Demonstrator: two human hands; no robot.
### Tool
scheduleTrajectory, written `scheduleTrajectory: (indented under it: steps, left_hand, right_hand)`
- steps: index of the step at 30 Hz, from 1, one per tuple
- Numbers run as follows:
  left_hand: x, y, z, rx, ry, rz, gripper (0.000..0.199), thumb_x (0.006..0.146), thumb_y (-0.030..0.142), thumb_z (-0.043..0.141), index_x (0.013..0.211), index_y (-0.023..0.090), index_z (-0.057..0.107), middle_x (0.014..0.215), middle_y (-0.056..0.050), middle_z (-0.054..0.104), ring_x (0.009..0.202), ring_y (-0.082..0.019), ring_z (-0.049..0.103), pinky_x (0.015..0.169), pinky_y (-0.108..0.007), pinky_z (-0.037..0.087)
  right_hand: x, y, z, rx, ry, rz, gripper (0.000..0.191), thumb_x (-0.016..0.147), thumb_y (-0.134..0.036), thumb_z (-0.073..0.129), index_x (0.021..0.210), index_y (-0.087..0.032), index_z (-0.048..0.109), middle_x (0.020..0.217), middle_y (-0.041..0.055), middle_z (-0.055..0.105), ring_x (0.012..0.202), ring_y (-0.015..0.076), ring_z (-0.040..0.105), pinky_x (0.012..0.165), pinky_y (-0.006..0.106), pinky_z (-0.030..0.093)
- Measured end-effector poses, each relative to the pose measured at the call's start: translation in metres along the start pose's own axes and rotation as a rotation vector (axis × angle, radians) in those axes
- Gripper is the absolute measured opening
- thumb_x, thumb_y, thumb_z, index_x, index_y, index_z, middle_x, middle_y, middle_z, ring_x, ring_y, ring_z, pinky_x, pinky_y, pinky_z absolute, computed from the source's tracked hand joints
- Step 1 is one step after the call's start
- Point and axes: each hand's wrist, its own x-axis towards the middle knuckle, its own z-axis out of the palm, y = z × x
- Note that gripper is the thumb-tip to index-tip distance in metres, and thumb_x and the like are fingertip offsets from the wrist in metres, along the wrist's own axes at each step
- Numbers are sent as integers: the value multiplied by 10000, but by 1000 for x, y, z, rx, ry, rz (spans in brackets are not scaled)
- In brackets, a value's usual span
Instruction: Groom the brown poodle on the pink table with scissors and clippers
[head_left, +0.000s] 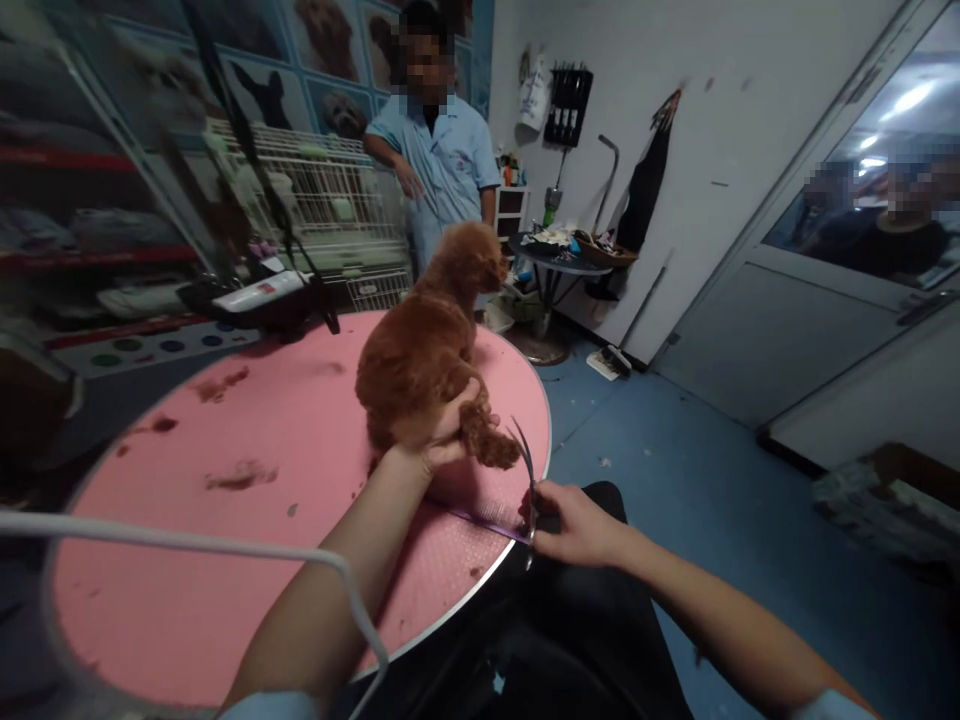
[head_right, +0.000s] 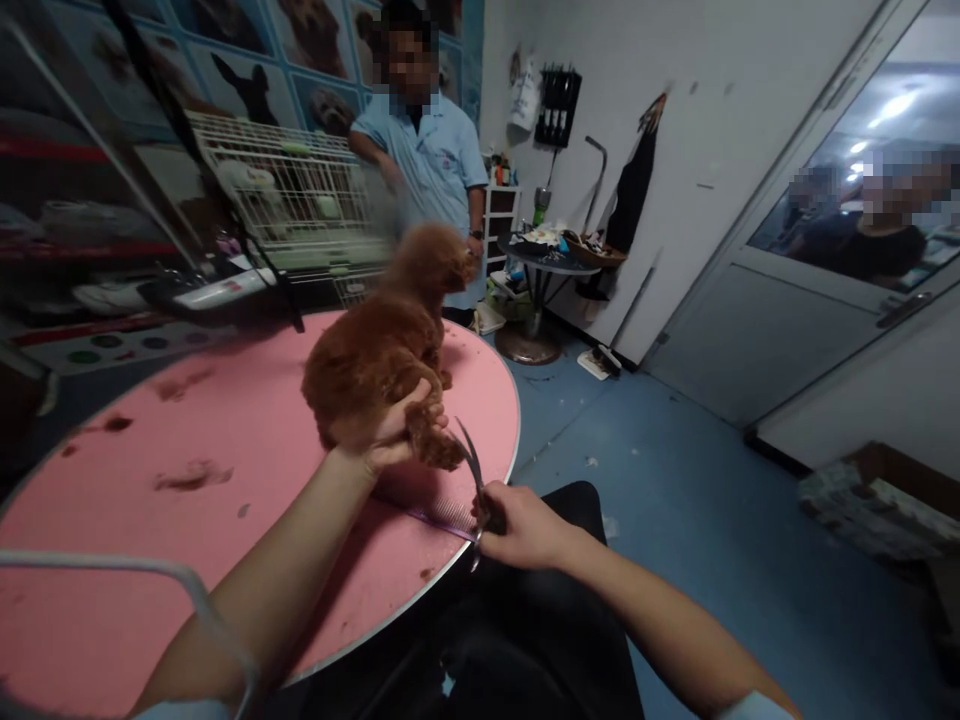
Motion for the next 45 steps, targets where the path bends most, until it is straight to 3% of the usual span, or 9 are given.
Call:
scheduleTrajectory:
  steps: [4,10,16,23,27,33,39,42,45]
  left_hand:
    - [-4,4,1,25,13,-57,407,922,417,492,616,151,458,516,-7,533,425,-110,534,483,-264,524]
    - [-3,6,0,-46,-10,3,353,916,394,519,663,154,465,529,22,505,422,-91,519,459,-224,505]
    - [-6,6,3,-54,9,9,294,912,328,550,689,158,465,548,41,483,424,-59,492,430,-161,469]
    - [-6,7,4,-46,4,-42,361,933,310,505,612,162,433,516,42,439,404,-53,463,440,-167,477]
    - [-4,7,3,-22,29,-36,363,933,363,496,636,162,444,535,33,465,406,-69,479,435,-194,488]
    - [-2,8,0,-36,32,35,296,922,314,528,679,151,481,537,30,489,411,-63,496,395,-147,449]
    - [-3,9,2,-4,60,-15,349,926,359,507,645,155,475,522,6,513,396,-76,490,391,-174,458]
    - [-1,8,0,-18,63,28,332,952,328,457,671,156,499,522,8,516,399,-73,496,393,-160,460]
    - [4,6,-4,1,45,58,311,931,313,509,669,146,504,533,7,529,411,-71,515,409,-157,470]
  right_hand:
    - [10,-1,14,-20,53,-82,359,671,-171,675,1003,-184,537,938,22,621,819,152,593,758,288,495]
    - [23,17,44,96,90,-95,276,726,-43,510,960,-189,524,905,16,615,796,130,583,727,261,489]
    - [23,12,48,224,108,-109,305,722,-80,560,1000,-192,504,952,26,607,809,131,582,716,257,496]
    - [22,13,37,108,46,-116,283,733,-27,474,960,-190,516,865,11,613,742,118,573,699,250,478]
    - [20,12,19,-19,31,-125,307,702,-59,545,977,-190,509,923,26,613,774,131,572,710,253,475]
    - [20,10,-10,-285,-7,-130,259,695,-20,442,884,-189,495,845,27,606,733,138,556,694,255,455]
    - [20,6,-30,-554,-21,-73,294,723,-76,494,1000,-173,501,955,75,625,833,179,585,734,285,442]
    - [21,2,-38,-692,-56,21,310,738,-37,445,1012,-173,504,931,70,638,804,177,595,691,277,422]
    - [22,-4,-44,-814,-47,-9,322,744,-74,492,1053,-161,508,972,88,637,853,202,593,719,293,417]
